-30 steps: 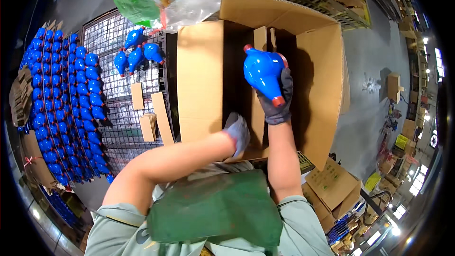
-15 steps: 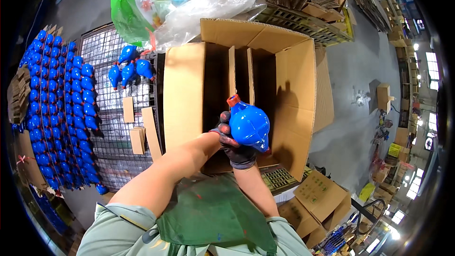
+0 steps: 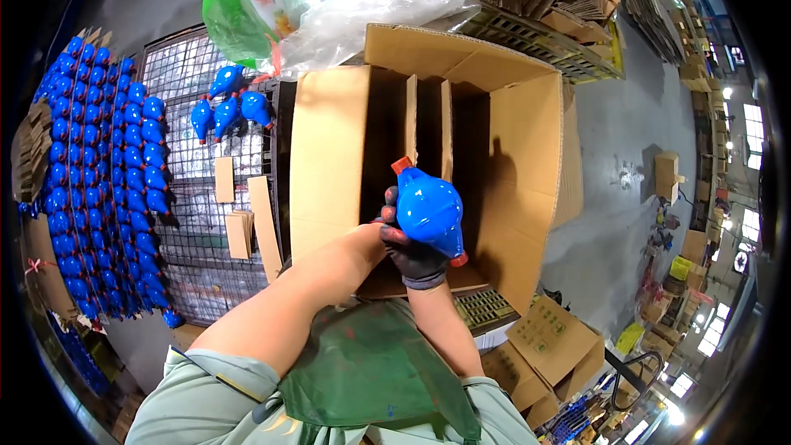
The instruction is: The person picks up blue spray heads from a wire rack and places them into a cardboard box. The person also places cardboard dividers between the objects in the box and moves packaging materials aside to reach more dividers.
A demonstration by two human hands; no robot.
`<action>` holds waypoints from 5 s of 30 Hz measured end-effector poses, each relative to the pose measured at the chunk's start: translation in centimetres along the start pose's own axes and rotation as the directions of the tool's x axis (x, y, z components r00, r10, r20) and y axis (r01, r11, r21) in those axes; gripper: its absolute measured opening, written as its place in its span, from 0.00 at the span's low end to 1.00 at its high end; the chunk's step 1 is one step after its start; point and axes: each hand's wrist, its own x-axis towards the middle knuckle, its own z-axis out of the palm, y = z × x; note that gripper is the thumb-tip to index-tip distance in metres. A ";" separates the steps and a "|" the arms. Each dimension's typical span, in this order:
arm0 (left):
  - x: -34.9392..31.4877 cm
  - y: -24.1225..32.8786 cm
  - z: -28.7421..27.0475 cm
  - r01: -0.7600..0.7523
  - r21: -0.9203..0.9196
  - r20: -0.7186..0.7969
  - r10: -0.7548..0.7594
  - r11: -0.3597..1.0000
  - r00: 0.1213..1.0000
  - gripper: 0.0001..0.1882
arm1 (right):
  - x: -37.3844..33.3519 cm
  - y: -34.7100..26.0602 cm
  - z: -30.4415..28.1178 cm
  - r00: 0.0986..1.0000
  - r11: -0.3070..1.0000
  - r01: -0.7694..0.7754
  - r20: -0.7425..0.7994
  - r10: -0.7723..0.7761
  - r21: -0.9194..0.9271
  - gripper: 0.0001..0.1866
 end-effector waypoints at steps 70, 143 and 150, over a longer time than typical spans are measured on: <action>13.2 0.6 1.6 -0.220 0.113 0.382 0.162 0.969 0.910 0.21 | 7.8 -11.8 -8.0 0.961 -0.961 -0.266 -0.058 -0.271 0.071 0.44; 4.4 -2.6 -4.5 -0.286 -0.081 -0.510 0.207 0.955 0.835 0.23 | 8.5 -27.8 -27.6 0.936 -0.945 -0.326 -0.136 -0.324 0.009 0.28; 2.9 -3.5 -3.7 -0.338 -0.133 -0.720 0.144 0.932 0.678 0.26 | 9.5 -26.8 -16.7 0.862 -0.685 -0.436 -0.052 -0.505 -0.584 0.25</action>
